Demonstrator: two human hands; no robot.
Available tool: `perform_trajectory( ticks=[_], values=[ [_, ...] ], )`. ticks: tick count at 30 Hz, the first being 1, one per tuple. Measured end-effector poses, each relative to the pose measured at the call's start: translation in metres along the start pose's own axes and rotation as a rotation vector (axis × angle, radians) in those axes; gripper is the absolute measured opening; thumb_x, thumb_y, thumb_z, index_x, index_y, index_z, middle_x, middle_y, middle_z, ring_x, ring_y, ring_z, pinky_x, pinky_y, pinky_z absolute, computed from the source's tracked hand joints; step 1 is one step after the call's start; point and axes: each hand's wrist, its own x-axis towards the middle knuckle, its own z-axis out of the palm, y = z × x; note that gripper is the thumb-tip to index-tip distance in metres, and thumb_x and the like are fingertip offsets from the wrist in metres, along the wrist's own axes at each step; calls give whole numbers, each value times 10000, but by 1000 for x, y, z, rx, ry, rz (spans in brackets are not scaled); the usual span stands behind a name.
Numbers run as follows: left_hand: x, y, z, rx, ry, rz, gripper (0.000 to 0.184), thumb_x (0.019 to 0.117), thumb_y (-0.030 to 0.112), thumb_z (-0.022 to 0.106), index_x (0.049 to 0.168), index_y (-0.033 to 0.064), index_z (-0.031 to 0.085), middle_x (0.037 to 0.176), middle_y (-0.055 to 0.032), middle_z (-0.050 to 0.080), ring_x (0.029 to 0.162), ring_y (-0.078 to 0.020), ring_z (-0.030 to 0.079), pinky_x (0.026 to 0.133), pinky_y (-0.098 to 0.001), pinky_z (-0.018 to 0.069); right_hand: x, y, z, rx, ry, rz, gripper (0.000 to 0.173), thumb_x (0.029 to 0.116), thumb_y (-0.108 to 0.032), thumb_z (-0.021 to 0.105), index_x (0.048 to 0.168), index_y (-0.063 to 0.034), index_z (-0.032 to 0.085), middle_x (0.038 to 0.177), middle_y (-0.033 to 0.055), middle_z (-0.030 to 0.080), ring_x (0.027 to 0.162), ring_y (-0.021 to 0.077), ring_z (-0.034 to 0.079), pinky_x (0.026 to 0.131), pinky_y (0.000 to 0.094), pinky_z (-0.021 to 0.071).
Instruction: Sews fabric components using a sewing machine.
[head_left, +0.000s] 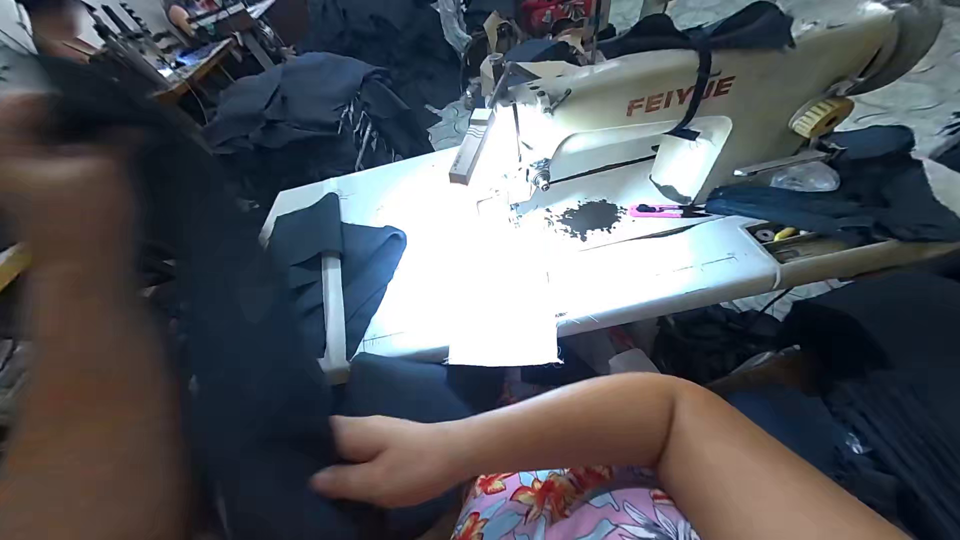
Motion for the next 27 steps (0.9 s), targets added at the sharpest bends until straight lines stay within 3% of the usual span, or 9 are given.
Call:
perform_trajectory(
  ticks=[1,3,5,10,14,17,20,24,27],
  values=[
    [-8,20,34,-41,-89,87,386,995,105,611,1241,-189,575,1242,-341,621,1186,-324,606,1079,-432,445,-17,9,-9,-20,40,-18,355,1021,0,497,1337,160,518,1278,276,623,1205,235,616,1060,371,476],
    [-13,32,114,-64,-190,338,296,946,103,679,1076,-163,675,1062,-372,680,1047,-511,664,972,-649,469,-54,26,-35,-140,73,-34,300,1010,2,507,1266,147,564,1144,226,685,1104,177,664,1002,350,518],
    [-26,41,197,-176,-227,540,191,915,119,683,902,-67,723,888,-273,716,866,-450,706,817,-634,512,-93,38,-62,-255,69,36,310,1013,-9,494,1280,137,557,1128,206,695,1092,154,671,996,343,526],
    [-62,69,301,-317,-614,527,224,1011,131,603,1072,-39,737,1128,-230,716,1116,-402,671,998,-585,484,-168,63,-96,-355,99,190,261,1024,-37,482,1142,128,645,1057,216,708,1047,178,685,961,359,530],
    [-63,98,301,-245,-783,407,262,1029,162,613,1074,-80,705,1153,-252,684,1170,-407,616,1031,-540,427,-200,90,-115,-325,277,499,270,1023,-80,500,1115,86,691,1076,163,721,1068,127,669,996,334,514],
    [-84,68,335,-393,-552,487,273,979,194,664,1000,-74,714,1104,-243,700,1106,-394,657,978,-541,490,-211,116,-137,-502,255,1061,422,1103,-250,447,1174,105,665,1188,296,664,1181,383,623,1040,563,442],
    [-113,75,311,-285,-603,404,300,1017,241,621,1093,-37,705,1091,-230,692,1090,-394,656,966,-557,487,-209,108,-151,-697,49,1278,452,1095,-279,450,1338,73,599,1388,309,576,1368,446,503,1132,621,372],
    [-145,80,279,-292,-575,325,319,1012,235,627,1176,-30,692,1120,-219,703,1093,-376,673,968,-554,509,-188,24,-165,-744,-5,1076,436,1084,-324,489,1011,46,707,929,241,692,935,405,677,859,615,503],
    [-157,78,276,-272,-446,364,310,973,248,660,1163,7,708,1096,-181,718,1061,-359,684,939,-564,510,-176,-4,-178,-969,433,570,315,1038,-248,541,929,-14,722,717,114,649,658,260,640,632,495,528]
  ],
)
